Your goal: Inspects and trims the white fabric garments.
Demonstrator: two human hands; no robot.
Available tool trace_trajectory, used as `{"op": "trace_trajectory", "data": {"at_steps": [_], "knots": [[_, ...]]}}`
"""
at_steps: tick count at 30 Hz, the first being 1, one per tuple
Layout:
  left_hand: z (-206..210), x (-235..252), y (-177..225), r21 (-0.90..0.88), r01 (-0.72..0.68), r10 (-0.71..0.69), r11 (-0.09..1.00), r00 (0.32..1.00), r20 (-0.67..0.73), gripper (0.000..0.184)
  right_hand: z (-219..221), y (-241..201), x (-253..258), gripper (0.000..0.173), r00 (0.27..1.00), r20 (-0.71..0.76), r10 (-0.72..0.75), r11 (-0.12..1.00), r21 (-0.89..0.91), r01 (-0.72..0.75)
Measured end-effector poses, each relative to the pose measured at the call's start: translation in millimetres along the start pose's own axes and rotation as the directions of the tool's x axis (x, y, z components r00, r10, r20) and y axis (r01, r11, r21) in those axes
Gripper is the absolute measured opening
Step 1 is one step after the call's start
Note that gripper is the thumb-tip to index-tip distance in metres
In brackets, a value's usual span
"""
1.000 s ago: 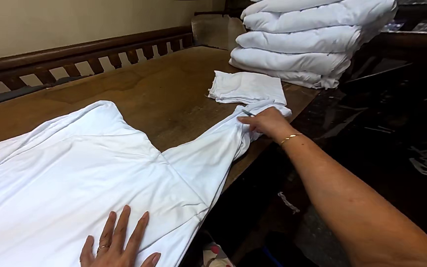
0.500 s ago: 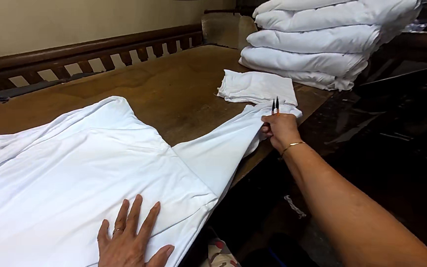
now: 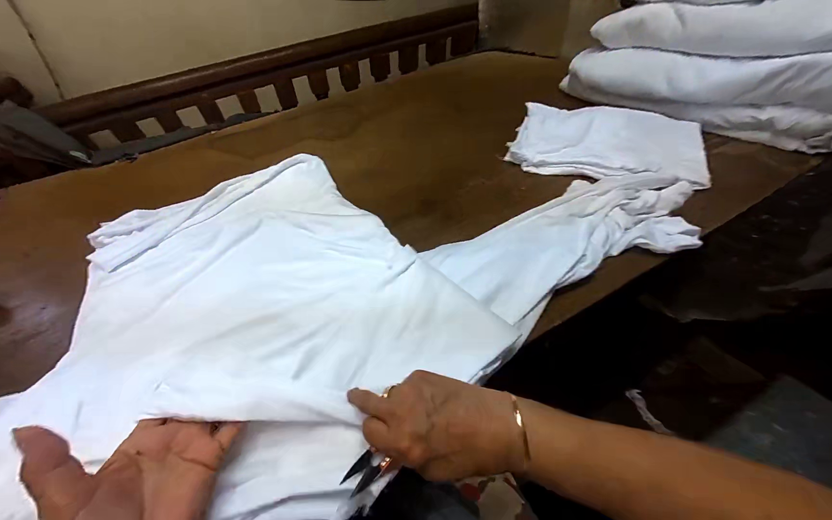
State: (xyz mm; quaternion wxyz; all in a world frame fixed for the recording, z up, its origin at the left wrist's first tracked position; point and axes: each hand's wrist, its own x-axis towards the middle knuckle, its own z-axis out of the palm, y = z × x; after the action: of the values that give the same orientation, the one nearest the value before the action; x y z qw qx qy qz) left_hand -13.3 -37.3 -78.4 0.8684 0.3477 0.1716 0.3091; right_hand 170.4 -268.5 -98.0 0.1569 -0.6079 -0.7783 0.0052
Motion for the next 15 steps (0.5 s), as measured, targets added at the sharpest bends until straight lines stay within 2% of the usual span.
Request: {"op": "trace_trajectory", "data": {"at_steps": [4,7,10,11,13,14,15], "knots": [[-7.9,-5.5,9.2,0.078,-0.103,0.121,0.992,0.95,-0.287,0.061,28.9,7.0,-16.6,0.023,0.979,-0.17,0.115,0.989,0.112,-0.097],[-11.5,-3.4,13.1,0.184,-0.22,0.267,0.958,0.919,-0.289,0.028,36.4,7.3,-21.7,0.028,0.956,-0.236,0.176,0.978,0.149,-0.143],[-16.2,-7.5,12.3,0.32,-0.236,0.328,0.917,0.905,-0.271,0.013,34.9,1.2,-19.7,0.027,0.905,-0.318,0.283,0.946,0.25,-0.208],[-14.8,-11.8,10.6,0.373,-0.247,0.354,0.895,0.9,-0.254,0.01,33.2,-3.9,-17.2,0.025,0.853,-0.387,0.35,0.922,0.305,-0.24],[-10.2,-25.5,4.5,0.478,-0.322,0.437,0.817,0.887,-0.15,0.011,25.8,-20.9,-6.1,0.021,0.665,-0.536,0.52,0.835,0.483,-0.263],[-7.3,-34.4,-0.2,0.527,-0.375,0.478,0.763,0.875,-0.07,0.015,19.2,-32.3,1.7,0.019,0.568,-0.556,0.607,0.765,0.601,-0.23],[-5.4,-43.3,-5.8,0.566,-0.429,0.508,0.704,0.861,0.021,0.018,11.2,-43.9,9.0,0.017,0.522,-0.515,0.68,0.671,0.724,-0.16]]}}
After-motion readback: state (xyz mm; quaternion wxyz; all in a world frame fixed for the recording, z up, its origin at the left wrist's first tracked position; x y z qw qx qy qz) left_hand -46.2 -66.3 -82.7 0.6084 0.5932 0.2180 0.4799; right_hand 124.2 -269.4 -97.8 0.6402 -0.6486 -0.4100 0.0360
